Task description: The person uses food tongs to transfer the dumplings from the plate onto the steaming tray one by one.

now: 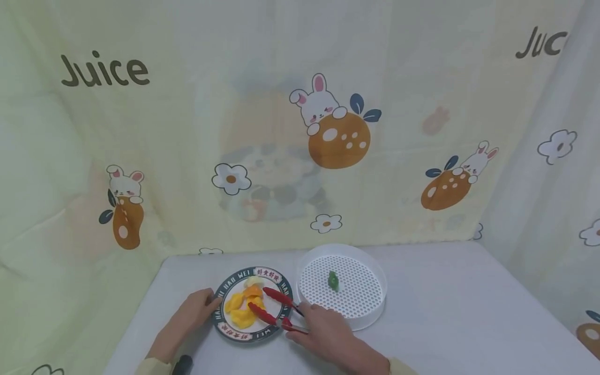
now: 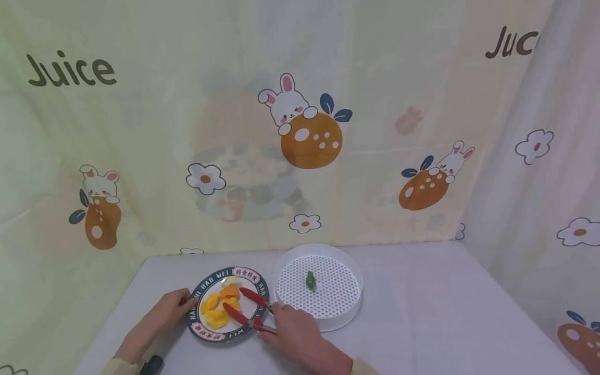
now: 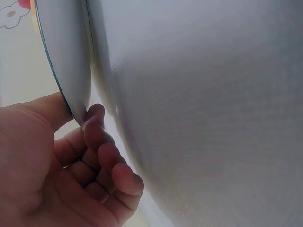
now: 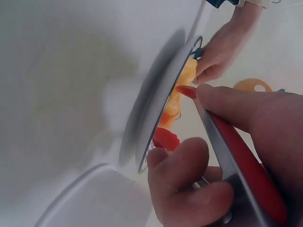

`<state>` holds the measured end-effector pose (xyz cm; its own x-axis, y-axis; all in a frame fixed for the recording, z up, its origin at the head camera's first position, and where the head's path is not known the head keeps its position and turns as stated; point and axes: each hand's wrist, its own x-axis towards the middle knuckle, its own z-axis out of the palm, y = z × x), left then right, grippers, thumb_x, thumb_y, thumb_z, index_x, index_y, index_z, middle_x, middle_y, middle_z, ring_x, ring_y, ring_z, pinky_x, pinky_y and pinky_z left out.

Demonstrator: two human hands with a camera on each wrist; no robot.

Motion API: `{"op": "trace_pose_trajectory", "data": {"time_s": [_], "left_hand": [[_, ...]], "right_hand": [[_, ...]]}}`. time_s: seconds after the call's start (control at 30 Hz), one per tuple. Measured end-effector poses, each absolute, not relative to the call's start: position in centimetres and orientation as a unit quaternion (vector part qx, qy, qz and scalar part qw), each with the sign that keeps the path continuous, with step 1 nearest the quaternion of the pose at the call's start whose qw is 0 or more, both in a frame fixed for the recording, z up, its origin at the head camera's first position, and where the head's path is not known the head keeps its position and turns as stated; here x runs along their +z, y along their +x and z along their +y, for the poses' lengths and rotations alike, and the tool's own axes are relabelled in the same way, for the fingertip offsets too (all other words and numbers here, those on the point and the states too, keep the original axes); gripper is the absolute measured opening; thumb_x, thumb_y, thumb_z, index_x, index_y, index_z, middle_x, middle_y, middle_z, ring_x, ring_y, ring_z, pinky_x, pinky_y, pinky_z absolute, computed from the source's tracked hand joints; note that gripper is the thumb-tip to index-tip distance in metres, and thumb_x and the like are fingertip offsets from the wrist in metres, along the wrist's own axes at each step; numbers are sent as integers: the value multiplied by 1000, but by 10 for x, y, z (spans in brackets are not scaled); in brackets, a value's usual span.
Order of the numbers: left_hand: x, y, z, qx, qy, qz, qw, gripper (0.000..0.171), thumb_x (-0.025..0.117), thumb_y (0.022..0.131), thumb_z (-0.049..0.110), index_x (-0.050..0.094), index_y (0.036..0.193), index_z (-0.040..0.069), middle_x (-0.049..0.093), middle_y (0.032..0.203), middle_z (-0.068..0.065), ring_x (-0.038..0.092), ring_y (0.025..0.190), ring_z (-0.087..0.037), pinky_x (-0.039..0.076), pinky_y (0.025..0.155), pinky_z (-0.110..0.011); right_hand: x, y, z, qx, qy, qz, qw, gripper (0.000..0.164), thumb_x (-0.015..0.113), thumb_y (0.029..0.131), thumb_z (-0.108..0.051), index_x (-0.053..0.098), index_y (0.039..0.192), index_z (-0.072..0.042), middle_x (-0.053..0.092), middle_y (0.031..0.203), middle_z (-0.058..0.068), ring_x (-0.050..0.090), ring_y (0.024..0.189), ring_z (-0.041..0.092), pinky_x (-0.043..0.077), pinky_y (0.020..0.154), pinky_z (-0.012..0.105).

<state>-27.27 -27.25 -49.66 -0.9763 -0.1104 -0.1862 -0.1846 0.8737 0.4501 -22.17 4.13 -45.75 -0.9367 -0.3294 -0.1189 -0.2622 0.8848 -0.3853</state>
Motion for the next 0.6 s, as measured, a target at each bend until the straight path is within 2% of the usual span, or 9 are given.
{"op": "trace_pose_trajectory", "data": {"time_s": [0.43,0.6], "left_hand": [[-497,-274,-274,234,-72,966,79,24,59,102,26,57,85,8,53,75,-4,49,70,-16,40,60,-28],[-498,-273,-274,235,-76,965,85,24,58,102,26,57,85,8,53,75,-4,49,70,-16,41,60,-28]], "right_hand": [[-461,-224,44,-191,-172,962,92,45,75,85,-52,66,115,-19,50,69,-6,46,62,10,34,54,24],[-463,-225,45,-198,-162,961,103,45,76,84,-52,66,114,-19,51,69,-5,47,62,10,35,55,24]]}}
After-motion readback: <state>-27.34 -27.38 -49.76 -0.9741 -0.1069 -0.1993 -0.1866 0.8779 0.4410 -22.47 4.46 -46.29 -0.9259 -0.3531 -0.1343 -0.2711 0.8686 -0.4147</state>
